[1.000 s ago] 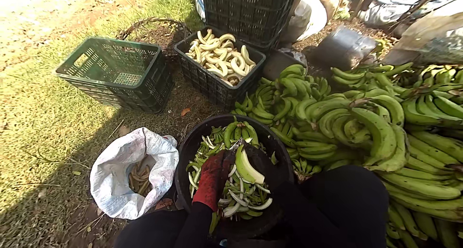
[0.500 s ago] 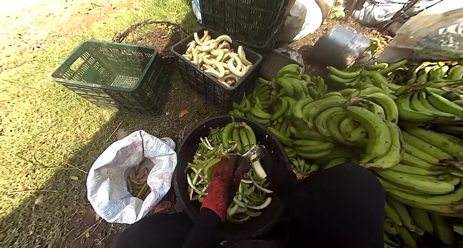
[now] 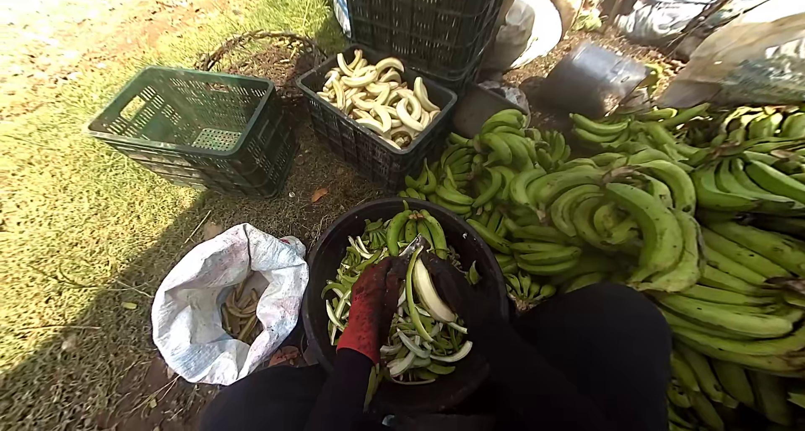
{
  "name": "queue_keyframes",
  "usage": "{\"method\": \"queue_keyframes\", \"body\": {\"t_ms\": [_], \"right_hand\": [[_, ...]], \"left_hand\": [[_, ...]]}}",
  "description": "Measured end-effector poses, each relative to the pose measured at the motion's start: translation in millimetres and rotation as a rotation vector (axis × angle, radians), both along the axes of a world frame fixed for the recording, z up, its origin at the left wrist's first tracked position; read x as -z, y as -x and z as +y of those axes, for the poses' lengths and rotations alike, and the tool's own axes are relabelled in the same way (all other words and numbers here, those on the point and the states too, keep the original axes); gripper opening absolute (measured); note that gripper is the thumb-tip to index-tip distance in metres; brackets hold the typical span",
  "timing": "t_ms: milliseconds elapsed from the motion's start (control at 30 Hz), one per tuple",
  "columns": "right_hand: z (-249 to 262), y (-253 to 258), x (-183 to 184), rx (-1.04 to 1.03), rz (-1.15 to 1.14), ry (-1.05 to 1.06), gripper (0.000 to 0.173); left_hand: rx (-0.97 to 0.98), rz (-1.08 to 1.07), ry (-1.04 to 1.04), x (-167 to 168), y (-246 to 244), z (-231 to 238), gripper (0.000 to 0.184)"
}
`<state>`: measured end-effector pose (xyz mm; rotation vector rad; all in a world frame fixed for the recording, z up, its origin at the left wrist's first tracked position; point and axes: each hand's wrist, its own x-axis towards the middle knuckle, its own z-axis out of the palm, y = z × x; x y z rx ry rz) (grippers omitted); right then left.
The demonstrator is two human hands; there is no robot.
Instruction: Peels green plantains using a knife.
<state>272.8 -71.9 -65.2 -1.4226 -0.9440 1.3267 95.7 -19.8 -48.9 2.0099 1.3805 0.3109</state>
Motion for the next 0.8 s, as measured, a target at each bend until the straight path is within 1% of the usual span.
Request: {"method": "queue_keyframes", "body": {"t_ms": [67,100,133,167,200,233,267,300,333,367,400,433,500,533,567,600,667,700,767,800], "right_hand": [[-4.6,-3.1,2.9,-0.264,0.043,0.108,0.049],[-6.0,-3.1,2.6,-0.339,0.052,0.152,0.048],[-8.8,-4.7,3.8,-0.346,0.093,0.179,0.047],[-12.2,-8.2,9.0,-0.274,0.197,0.19,0.045],[-14.1,-11.9,11.3,-0.157,0.326,0.204,0.044],[-13.9,-14.8,10.5,-0.019,0.447,0.219,0.046],[-12.3,-18.2,9.0,0.117,0.533,0.222,0.05],[-11.1,-20.1,3.5,0.256,0.572,0.193,0.049],[-11.6,-21.2,-10.3,0.349,0.615,0.153,0.043],[-8.2,-22.1,-16.8,0.414,0.677,0.133,0.041],[-5.4,-26.4,-14.3,0.416,0.746,0.129,0.046],[-3.2,-28.4,-18.2,0.43,0.824,0.175,0.051],[0.7,-27.3,-28.2,0.502,0.961,0.259,0.05],[1.1,-27.7,-23.2,0.484,1.014,0.243,0.049],[1.6,-32.1,-7.2,0.395,1.062,0.198,0.052],[2.6,-32.9,-0.7,0.328,1.056,0.185,0.055],[4.7,-27.9,-4.5,0.287,0.963,0.203,0.059],[3.8,-21.1,-10.6,0.307,0.926,0.198,0.056],[3.9,-7.3,-7.2,0.367,0.878,0.152,0.048],[1.4,1.0,-8.4,0.406,0.764,0.132,0.042]], "left_hand": [[0.006,0.023,0.085,7.4,5.4,7.7,0.047],[0.004,0.035,0.125,9.0,6.6,9.8,0.051],[-0.004,0.043,0.156,8.9,6.5,9.4,0.054],[-0.016,0.036,0.17,6.9,5.0,6.4,0.057],[-0.015,0.013,0.166,3.5,2.7,2.4,0.058],[0.017,-0.007,0.138,0.8,0.4,-2.8,0.056],[0.08,-0.023,0.098,-1.1,-1.1,-10.0,0.052],[0.157,-0.033,0.05,-3.4,-2.2,-19.1,0.046],[0.229,-0.04,-0.013,-5.2,-3.6,-28.1,0.042],[0.291,-0.044,-0.089,-5.6,-4.7,-35.6,0.044],[0.338,-0.043,-0.167,-3.8,-5.1,-41.6,0.048],[0.369,-0.049,-0.249,-0.3,-4.5,-46.1,0.052],[0.384,-0.058,-0.357,4.7,-0.7,-50.1,0.058],[0.374,-0.068,-0.401,6.8,1.5,-49.7,0.058],[0.358,-0.073,-0.424,7.6,3.3,-48.5,0.058],[0.342,-0.075,-0.428,7.7,4.8,-46.9,0.058],[0.325,-0.079,-0.406,6.4,5.1,-43.9,0.057],[0.313,-0.083,-0.394,5.2,3.7,-42.5,0.055],[0.262,-0.086,-0.344,1.4,-0.3,-39.5,0.051],[0.222,-0.074,-0.299,0.5,-1.6,-37.4,0.049]]}}
